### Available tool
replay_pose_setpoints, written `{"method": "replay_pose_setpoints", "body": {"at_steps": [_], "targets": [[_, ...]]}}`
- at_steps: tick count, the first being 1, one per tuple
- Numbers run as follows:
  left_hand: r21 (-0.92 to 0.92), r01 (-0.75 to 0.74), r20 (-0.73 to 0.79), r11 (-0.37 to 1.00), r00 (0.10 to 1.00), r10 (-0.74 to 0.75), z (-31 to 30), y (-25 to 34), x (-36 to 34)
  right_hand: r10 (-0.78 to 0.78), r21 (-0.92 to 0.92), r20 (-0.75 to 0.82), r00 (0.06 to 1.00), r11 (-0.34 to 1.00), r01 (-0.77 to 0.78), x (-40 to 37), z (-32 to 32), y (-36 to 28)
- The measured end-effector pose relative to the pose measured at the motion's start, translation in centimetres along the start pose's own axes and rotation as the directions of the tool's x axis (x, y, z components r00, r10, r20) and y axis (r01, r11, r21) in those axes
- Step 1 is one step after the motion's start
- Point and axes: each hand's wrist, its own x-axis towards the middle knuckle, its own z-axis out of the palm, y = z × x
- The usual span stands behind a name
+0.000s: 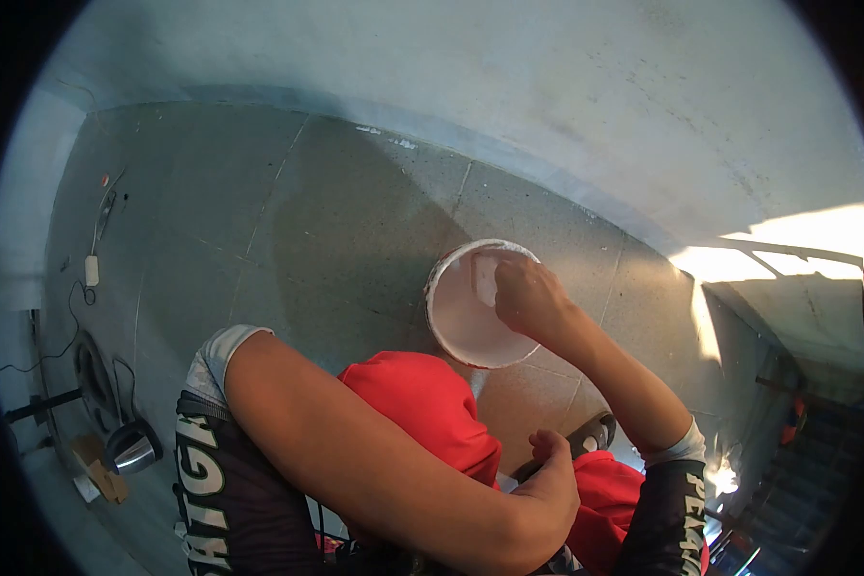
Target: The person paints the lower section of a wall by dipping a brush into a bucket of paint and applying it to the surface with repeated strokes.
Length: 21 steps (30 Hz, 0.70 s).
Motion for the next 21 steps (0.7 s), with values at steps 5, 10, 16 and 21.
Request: {"method": "replay_pose_setpoints", "body": {"at_steps": [5,10,16,21], "targets": [[0.024,0.036,-0.001,0.999,0.999,-0.036,0.4,0.4,0.6,0.030,-0.015,0.012,0.999,0.999,-0.030,-0.4,0.6,-0.1],[0.058,0.000,0.017,0.998,1.000,-0.001,0.2,0.2,-0.1,0.045,0.005,-0.028,0.999,0.999,-0.045,-1.2,1.6,-0.2],[0.058,-0.030,0.057,0.998,0.998,0.026,-0.1,0.0,-0.2,0.044,0.011,-0.047,0.998,0.999,-0.044,-1.6,2.0,-0.3],[0.024,-0.002,0.008,1.000,1.000,0.002,0.2,0.2,-0.4,0.082,0.031,-0.024,0.996,0.996,-0.081,-2.3,1.6,-0.6]]}}
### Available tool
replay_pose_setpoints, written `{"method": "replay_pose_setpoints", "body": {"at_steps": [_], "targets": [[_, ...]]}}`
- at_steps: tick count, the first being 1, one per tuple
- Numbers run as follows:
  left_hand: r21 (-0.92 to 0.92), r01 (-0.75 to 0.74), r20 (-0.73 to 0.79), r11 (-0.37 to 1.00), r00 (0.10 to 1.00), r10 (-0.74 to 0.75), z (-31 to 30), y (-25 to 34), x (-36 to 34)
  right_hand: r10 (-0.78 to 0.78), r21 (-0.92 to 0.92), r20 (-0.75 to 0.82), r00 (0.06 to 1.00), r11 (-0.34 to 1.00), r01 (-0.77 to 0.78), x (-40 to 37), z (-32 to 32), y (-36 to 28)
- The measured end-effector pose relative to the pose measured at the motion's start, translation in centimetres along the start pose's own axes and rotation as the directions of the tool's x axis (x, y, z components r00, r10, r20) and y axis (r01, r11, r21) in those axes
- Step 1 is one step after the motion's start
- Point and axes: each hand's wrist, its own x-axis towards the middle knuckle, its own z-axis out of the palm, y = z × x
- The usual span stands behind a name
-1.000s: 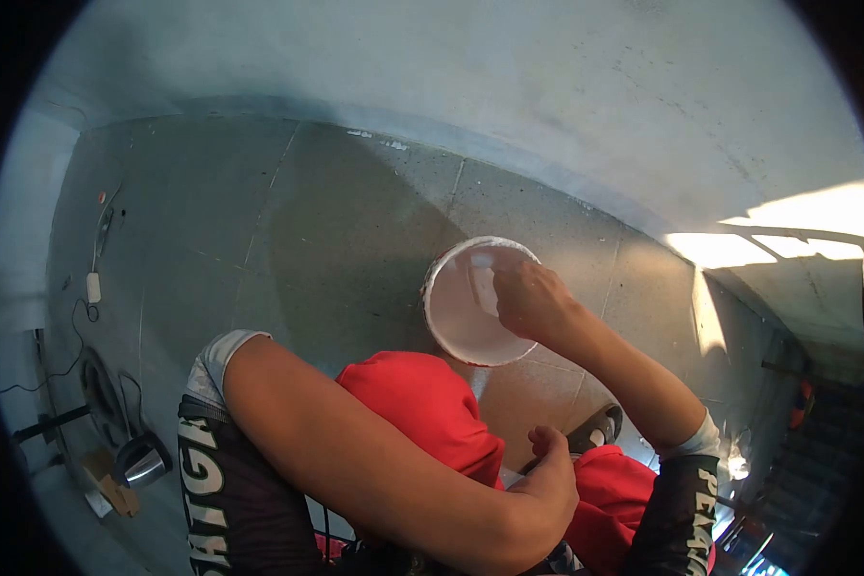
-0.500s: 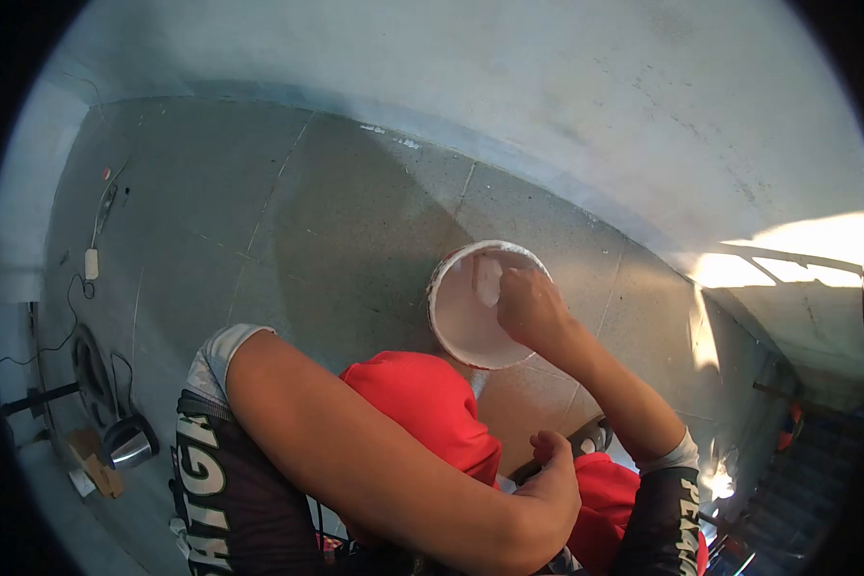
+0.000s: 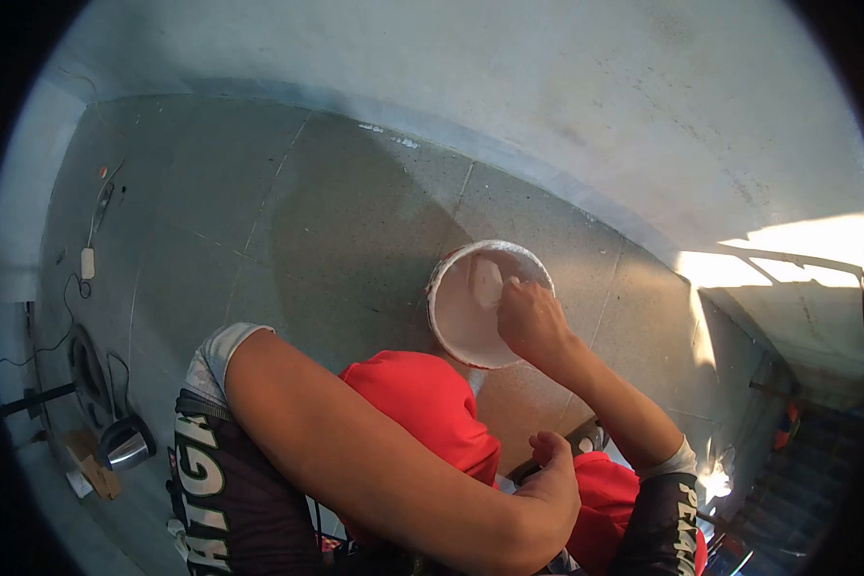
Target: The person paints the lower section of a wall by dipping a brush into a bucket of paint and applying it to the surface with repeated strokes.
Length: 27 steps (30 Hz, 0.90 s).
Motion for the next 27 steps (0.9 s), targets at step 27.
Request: {"method": "replay_pose_setpoints", "body": {"at_steps": [27], "targets": [[0.036,0.131,-0.216,0.991,0.969,-0.121,2.5,1.6,1.7,0.052,-0.007,0.093,0.994,0.999,-0.052,-1.4,-2.3,-0.4]]}}
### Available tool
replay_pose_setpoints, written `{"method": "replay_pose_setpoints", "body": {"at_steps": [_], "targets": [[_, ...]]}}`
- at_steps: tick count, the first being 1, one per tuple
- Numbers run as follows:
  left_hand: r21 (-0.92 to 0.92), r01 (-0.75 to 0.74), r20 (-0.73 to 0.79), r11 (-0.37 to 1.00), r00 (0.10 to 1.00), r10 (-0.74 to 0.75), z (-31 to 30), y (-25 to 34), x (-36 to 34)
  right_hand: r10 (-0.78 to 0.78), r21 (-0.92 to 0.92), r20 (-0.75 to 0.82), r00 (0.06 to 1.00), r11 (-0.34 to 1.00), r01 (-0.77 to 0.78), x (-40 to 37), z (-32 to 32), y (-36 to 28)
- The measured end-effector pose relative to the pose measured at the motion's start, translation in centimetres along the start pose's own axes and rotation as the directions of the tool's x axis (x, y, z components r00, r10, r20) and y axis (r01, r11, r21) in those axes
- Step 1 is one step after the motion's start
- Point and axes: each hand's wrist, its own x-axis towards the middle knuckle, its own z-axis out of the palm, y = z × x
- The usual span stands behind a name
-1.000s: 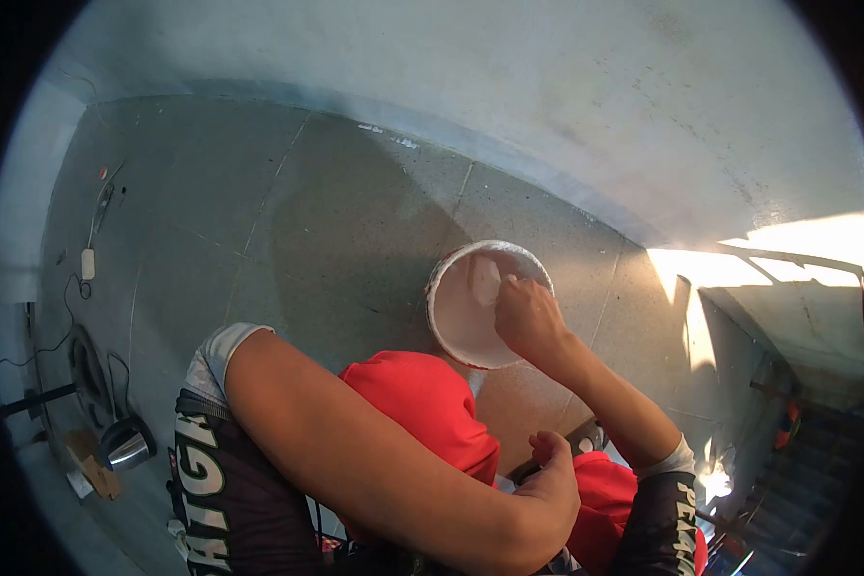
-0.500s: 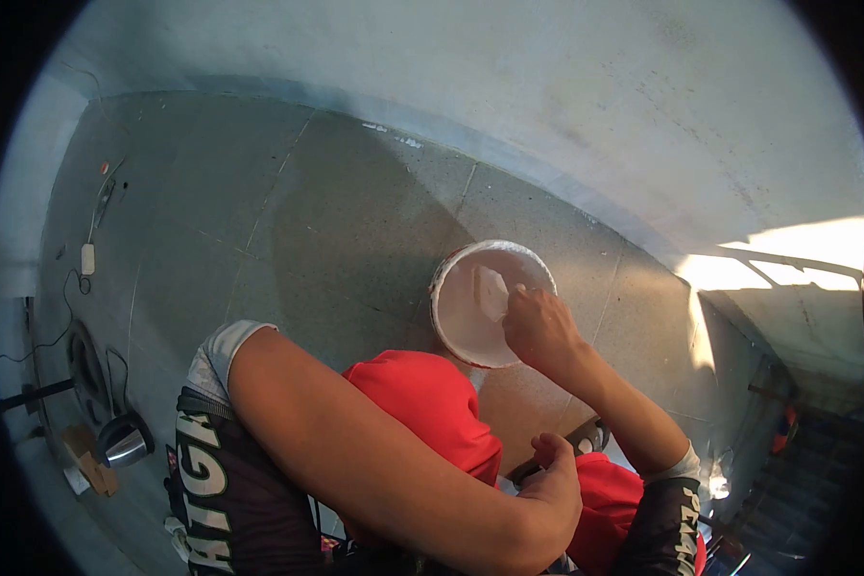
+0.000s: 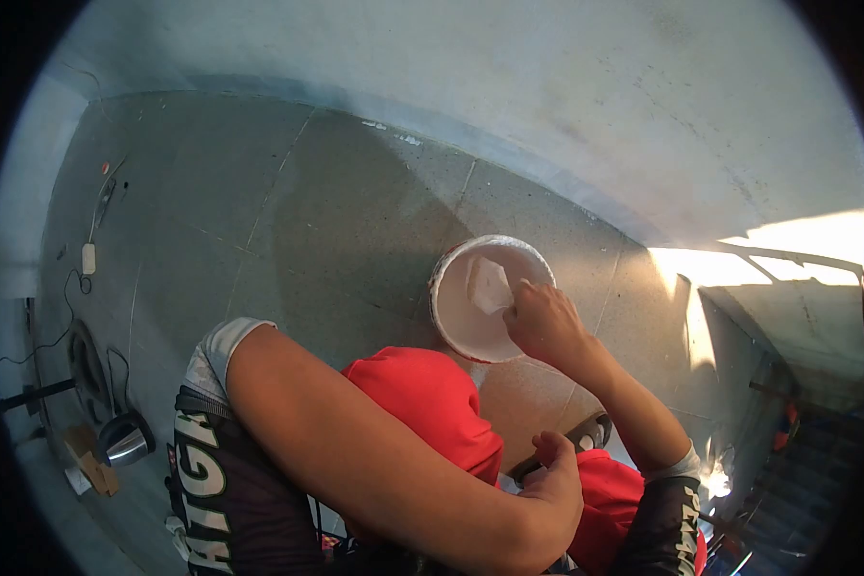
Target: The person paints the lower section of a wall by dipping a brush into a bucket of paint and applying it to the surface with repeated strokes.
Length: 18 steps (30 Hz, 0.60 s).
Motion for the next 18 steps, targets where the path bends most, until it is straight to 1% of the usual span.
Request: {"method": "replay_pose_setpoints", "body": {"at_steps": [1,3,7,9,10,12,13,15,16,17,18], "targets": [[-0.001,0.001,0.001,1.000,1.000,-0.001,-0.5,-0.1,-0.1,-0.001,0.000,0.000,1.000,1.000,0.001,0.0,0.0,0.1],[0.007,-0.075,0.188,0.997,0.980,0.073,-1.9,-0.2,-0.1,0.004,0.038,-0.029,1.000,0.999,-0.003,0.0,0.1,0.3],[0.032,-0.116,0.214,0.993,0.971,0.107,-2.2,-0.5,-0.4,0.019,0.103,-0.049,0.999,0.995,-0.013,-0.7,-0.7,1.0],[0.048,-0.088,0.232,0.995,0.970,0.074,-1.9,-0.2,0.1,0.007,0.156,0.007,1.000,0.988,-0.008,-1.1,-1.5,2.1],[0.051,-0.090,0.232,0.995,0.970,0.076,-2.1,-0.4,0.0,0.010,0.157,0.005,1.000,0.988,-0.011,-1.4,-1.9,2.8],[0.019,-0.124,0.259,0.992,0.959,0.114,-2.5,-0.8,-0.4,-0.041,0.246,0.025,0.999,0.969,0.034,-2.2,-2.8,4.4],[0.029,-0.132,0.258,0.991,0.959,0.120,-2.9,-1.1,-0.7,-0.030,0.246,0.019,0.999,0.969,0.024,-2.9,-3.5,4.9],[-0.058,-0.121,0.237,0.991,0.962,0.131,-3.6,-1.7,-1.1,-0.037,0.389,0.032,0.999,0.921,0.021,-4.5,-5.2,5.9],[-0.039,-0.137,0.237,0.990,0.961,0.142,-2.5,-1.1,-0.4,-0.016,0.389,0.020,1.000,0.921,0.007,-5.4,-5.9,6.5],[-0.022,-0.027,0.103,0.999,0.994,0.029,-0.3,-0.1,1.0,-0.040,0.429,0.013,0.999,0.903,0.030,-6.3,-6.7,7.1],[-0.020,0.078,-0.037,0.997,0.996,-0.078,0.9,0.4,1.8,-0.059,0.469,0.003,0.998,0.882,0.051,-7.4,-7.5,7.7]]}}
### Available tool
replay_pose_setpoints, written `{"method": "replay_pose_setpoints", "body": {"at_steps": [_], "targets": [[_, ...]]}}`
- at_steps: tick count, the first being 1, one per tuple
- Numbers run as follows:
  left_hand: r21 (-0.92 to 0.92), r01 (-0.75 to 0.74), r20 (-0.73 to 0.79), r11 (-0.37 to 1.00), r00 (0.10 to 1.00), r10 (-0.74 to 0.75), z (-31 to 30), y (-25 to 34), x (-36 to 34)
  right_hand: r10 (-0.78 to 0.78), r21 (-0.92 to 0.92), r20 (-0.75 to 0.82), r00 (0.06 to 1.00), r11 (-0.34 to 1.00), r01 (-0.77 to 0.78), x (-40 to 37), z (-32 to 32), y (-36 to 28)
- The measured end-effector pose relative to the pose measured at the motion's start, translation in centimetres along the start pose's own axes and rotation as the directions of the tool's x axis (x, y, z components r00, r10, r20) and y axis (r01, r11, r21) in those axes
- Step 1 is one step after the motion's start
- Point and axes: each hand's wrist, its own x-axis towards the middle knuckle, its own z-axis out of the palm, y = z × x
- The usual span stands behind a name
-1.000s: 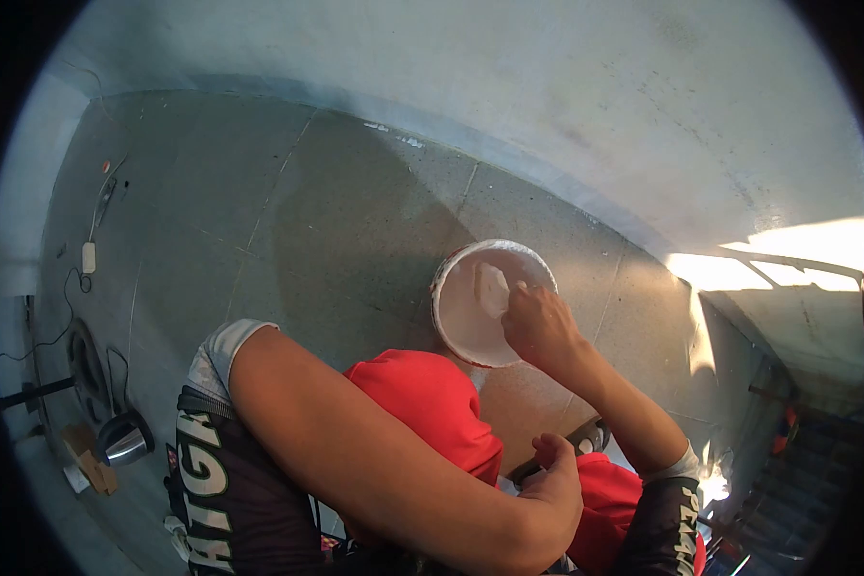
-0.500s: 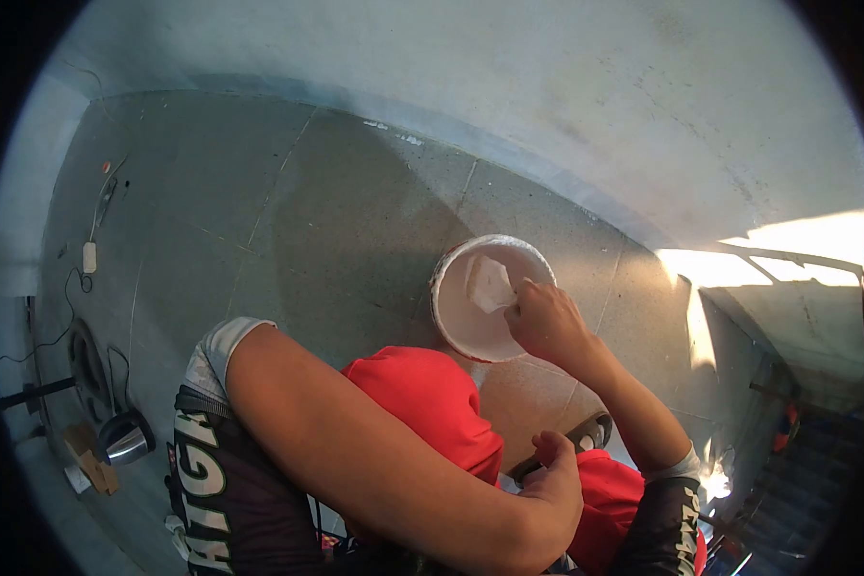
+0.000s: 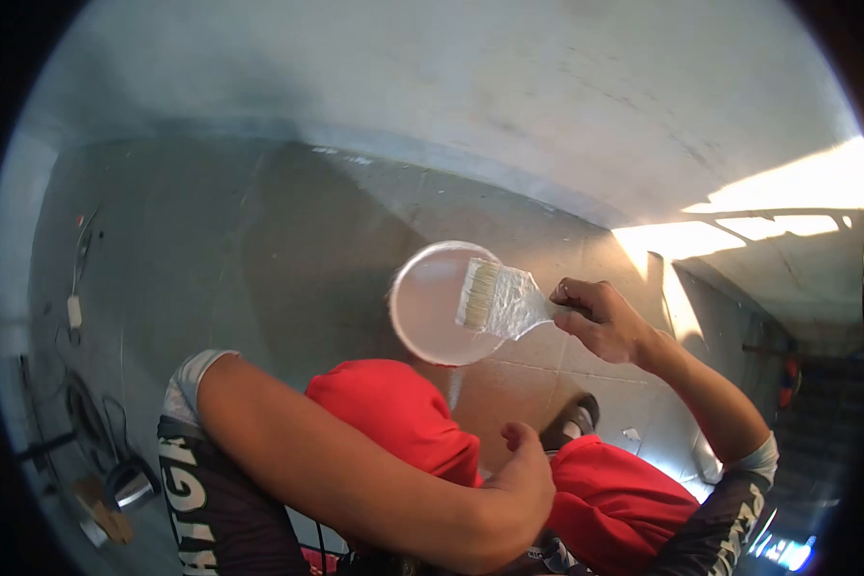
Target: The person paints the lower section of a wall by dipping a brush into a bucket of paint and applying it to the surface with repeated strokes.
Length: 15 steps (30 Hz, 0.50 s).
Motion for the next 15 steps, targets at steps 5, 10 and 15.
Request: {"method": "replay_pose_setpoints", "body": {"at_steps": [5,10,15], "targets": [[-0.009,-0.098,-0.056,0.995,0.994,0.098,-1.0,-2.2,1.3,0.032,0.173,-0.085,0.996,0.985,-0.017,-7.0,-5.3,2.1],[-0.196,0.023,-0.011,0.980,1.000,-0.026,-1.3,-4.5,3.2,0.073,0.447,-0.347,0.935,0.889,0.097,-14.4,-7.2,8.8],[-0.248,0.174,0.084,0.953,0.984,-0.157,-2.6,-6.3,5.5,0.353,0.644,-0.595,0.722,0.747,0.165,-15.0,-2.1,22.4]]}}
